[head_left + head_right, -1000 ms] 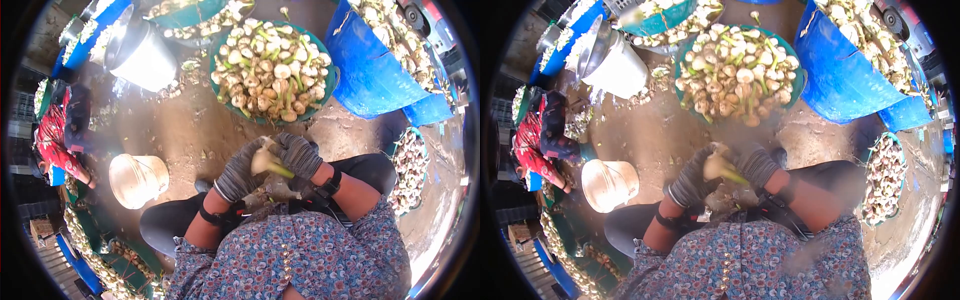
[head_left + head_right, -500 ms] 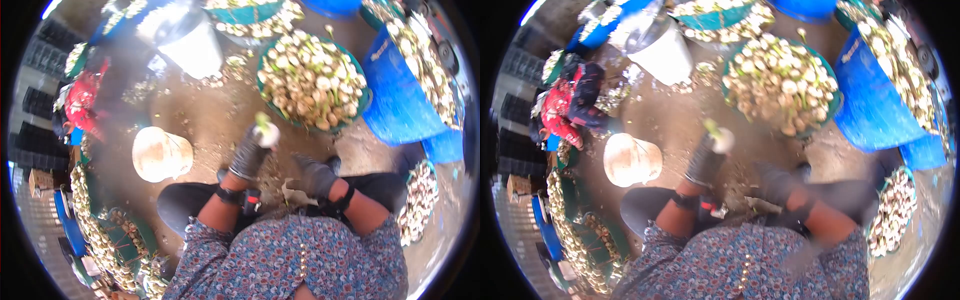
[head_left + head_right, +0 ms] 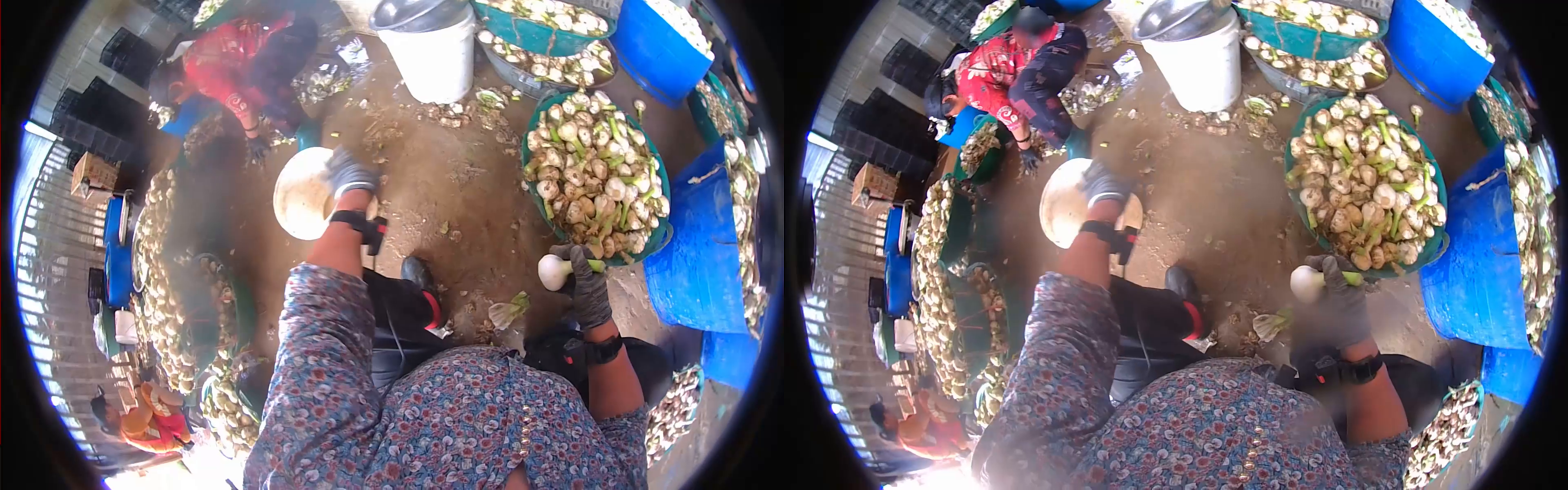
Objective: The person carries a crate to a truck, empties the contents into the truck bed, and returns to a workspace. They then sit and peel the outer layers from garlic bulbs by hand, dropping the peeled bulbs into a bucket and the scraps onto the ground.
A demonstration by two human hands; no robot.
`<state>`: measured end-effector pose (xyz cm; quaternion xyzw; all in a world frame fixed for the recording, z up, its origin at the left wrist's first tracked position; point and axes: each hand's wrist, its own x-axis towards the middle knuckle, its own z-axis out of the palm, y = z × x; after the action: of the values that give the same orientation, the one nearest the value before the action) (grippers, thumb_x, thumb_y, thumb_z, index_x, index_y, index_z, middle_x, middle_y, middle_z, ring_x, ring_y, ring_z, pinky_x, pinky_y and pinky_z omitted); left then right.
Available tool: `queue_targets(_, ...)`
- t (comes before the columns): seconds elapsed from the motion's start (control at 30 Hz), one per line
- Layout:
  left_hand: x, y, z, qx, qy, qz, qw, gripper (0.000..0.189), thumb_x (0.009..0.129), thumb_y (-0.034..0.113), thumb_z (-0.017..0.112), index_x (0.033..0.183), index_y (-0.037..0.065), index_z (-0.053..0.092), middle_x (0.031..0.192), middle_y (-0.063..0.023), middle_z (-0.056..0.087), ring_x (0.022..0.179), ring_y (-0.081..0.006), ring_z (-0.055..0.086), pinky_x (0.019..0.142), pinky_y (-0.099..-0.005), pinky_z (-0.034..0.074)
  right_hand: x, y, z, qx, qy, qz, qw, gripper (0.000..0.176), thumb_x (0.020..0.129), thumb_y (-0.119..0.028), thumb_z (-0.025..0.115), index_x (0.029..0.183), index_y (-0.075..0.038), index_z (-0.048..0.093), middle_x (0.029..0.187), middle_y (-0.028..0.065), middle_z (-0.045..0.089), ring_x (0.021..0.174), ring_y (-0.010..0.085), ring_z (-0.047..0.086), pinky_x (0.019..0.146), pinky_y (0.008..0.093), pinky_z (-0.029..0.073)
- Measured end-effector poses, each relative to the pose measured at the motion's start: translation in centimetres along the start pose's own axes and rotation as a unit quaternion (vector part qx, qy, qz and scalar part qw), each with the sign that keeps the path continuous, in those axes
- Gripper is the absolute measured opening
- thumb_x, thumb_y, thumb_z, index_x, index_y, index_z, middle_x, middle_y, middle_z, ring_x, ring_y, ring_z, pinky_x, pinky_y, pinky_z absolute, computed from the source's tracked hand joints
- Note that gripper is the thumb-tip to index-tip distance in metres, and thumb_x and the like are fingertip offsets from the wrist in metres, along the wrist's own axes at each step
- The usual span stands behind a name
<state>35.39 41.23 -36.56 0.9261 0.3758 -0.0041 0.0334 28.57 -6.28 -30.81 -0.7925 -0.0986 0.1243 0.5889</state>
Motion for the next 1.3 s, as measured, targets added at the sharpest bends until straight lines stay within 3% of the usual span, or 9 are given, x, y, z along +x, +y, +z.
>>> queue_targets(0.1, 0.0, -4.7, 2.7, 0.0, -0.183, -0.117, 0.976, 0.078, 0.085, 0.045, 0.061, 0.148, 0.005, 0.037, 0.153, -0.0193, 0.039, 0.143, -0.0406, 0.033, 0.118, -0.0501, 0.025, -0.7, 1.5, 0.7, -0.047, 0.021, -0.021, 0.998, 0.05, 0.096, -0.052, 0.058, 0.111, -0.006, 0.067, 0.106, 0.0042, 0.066, 0.094, 0.017, 0.066, 0.075, 0.0321, 0.058)
queue_targets(0.2, 2.1, -8.2, 10.0, -0.041, -0.101, 0.051, 0.993, 0.039, 0.099, 0.025, 0.037, 0.12, 0.005, 0.063, 0.121, -0.0214, 0.064, 0.116, -0.0396, 0.06, 0.095, -0.0446, 0.048, -0.8, 2.8, 0.2, -0.228, 0.035, -0.084, 0.969, 0.048, 0.097, -0.051, 0.058, 0.11, -0.005, 0.067, 0.103, 0.0039, 0.067, 0.094, 0.0156, 0.066, 0.075, 0.0316, 0.058)
queue_targets(0.27, 6.3, -9.4, 17.9, 0.137, 0.113, 0.401, 0.899, 0.036, 0.1, 0.029, 0.042, 0.116, 0.008, 0.066, 0.107, -0.0215, 0.069, 0.103, -0.0404, 0.065, 0.088, -0.0466, 0.051, -0.4, 4.0, -0.2, -0.176, 0.022, -0.038, 0.983, 0.046, 0.097, -0.048, 0.058, 0.109, -0.005, 0.068, 0.101, 0.0039, 0.067, 0.093, 0.0157, 0.066, 0.075, 0.0316, 0.058)
queue_targets(0.43, -4.2, 4.0, 11.5, -0.082, -0.061, 0.389, 0.916, 0.029, 0.092, 0.029, 0.058, 0.111, 0.011, 0.068, 0.103, -0.0206, 0.069, 0.098, -0.0418, 0.064, 0.087, -0.0493, 0.05, 2.6, 1.2, 0.4, -0.286, 0.029, -0.174, 0.942, 0.034, 0.098, -0.032, 0.059, 0.121, -0.008, 0.062, 0.108, 0.0067, 0.067, 0.092, 0.0183, 0.067, 0.077, 0.03, 0.059)
queue_targets(0.57, -10.7, 10.9, 6.3, -0.035, -0.203, 0.37, 0.906, 0.039, 0.09, 0.03, 0.061, 0.124, 0.011, 0.063, 0.112, -0.0198, 0.068, 0.104, -0.0383, 0.064, 0.091, -0.0467, 0.049, 8.6, -1.9, 4.0, -0.014, 0.015, -0.083, 0.996, 0.05, 0.089, -0.043, 0.065, 0.125, -0.008, 0.058, 0.107, 0.0162, 0.068, 0.099, 0.0292, 0.067, 0.083, 0.0387, 0.052)
queue_targets(0.87, -17.5, 10.2, -4.0, -0.019, -0.229, 0.387, 0.893, 0.054, 0.088, 0.03, 0.064, 0.136, 0.01, 0.052, 0.127, -0.0186, 0.061, 0.116, -0.0354, 0.059, 0.1, -0.0439, 0.046, 15.8, 3.7, -8.5, -0.441, 0.249, 0.052, 0.861, 0.06, 0.083, -0.045, 0.066, 0.128, -0.006, 0.058, 0.124, 0.0216, 0.062, 0.114, 0.0366, 0.06, 0.099, 0.0422, 0.047)
queue_targets(1.0, -19.3, 12.4, -4.7, -0.098, -0.318, 0.46, 0.823, 0.049, 0.089, 0.026, 0.064, 0.134, 0.009, 0.054, 0.127, -0.0201, 0.06, 0.117, -0.0352, 0.058, 0.1, -0.0427, 0.046, 17.8, 4.9, -11.1, -0.462, 0.126, 0.3, 0.825, 0.065, 0.087, -0.046, 0.063, 0.14, -0.011, 0.05, 0.138, 0.0226, 0.052, 0.129, 0.0355, 0.05, 0.108, 0.0434, 0.043)
queue_targets(1.2, -21.8, 15.8, -3.1, -0.324, -0.348, 0.495, 0.727, 0.049, 0.093, 0.031, 0.064, 0.135, 0.008, 0.055, 0.124, -0.014, 0.066, 0.12, -0.0282, 0.06, 0.1, -0.0365, 0.047, 19.8, 6.5, -12.3, -0.37, 0.179, 0.302, 0.86, 0.075, 0.073, -0.041, 0.08, 0.136, -0.013, 0.053, 0.142, 0.0226, 0.043, 0.125, 0.0372, 0.053, 0.104, 0.042, 0.047)
queue_targets(1.3, -23.4, 18.1, -0.7, -0.593, -0.386, 0.331, 0.624, 0.059, 0.095, 0.042, 0.062, 0.142, 0.01, 0.048, 0.129, -0.0115, 0.062, 0.12, -0.0234, 0.058, 0.099, -0.0335, 0.046, 17.1, 1.5, -10.6, -0.338, 0.223, 0.216, 0.889, 0.06, 0.073, -0.037, 0.081, 0.123, -0.011, 0.059, 0.129, 0.0202, 0.053, 0.112, 0.0344, 0.062, 0.096, 0.0421, 0.051)
